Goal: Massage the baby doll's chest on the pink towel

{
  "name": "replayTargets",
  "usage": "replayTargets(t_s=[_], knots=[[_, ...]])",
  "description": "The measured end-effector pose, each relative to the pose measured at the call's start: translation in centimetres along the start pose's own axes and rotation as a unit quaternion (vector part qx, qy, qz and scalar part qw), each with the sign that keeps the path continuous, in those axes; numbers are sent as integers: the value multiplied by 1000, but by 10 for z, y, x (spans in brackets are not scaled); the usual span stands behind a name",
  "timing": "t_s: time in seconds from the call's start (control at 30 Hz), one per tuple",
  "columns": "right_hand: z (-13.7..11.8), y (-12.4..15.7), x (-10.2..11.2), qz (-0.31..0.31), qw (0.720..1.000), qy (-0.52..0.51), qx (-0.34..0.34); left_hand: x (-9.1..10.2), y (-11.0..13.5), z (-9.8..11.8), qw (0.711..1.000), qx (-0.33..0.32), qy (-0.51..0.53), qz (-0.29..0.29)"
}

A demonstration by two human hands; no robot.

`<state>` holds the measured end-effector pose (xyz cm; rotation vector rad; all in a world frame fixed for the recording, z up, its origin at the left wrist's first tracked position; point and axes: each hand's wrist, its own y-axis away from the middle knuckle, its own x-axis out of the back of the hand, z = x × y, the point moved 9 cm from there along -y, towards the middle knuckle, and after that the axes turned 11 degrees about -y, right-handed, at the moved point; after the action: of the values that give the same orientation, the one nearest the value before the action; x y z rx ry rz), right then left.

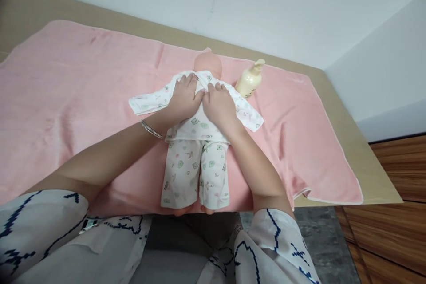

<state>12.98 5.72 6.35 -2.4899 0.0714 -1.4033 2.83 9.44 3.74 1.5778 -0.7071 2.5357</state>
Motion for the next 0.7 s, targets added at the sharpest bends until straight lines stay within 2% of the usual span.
replayTargets(t_s=[0.2,0.37,0.7], knots=[[43,-22,2,35,996,-77,36,4,7,9,1000,5,-30,-9],[45,-20,-1,54,994,-77,56,6,7,8,1000,8,-14,2],[43,-20,-1,47,995,-65,53,5,8,8,999,11,-35,11]])
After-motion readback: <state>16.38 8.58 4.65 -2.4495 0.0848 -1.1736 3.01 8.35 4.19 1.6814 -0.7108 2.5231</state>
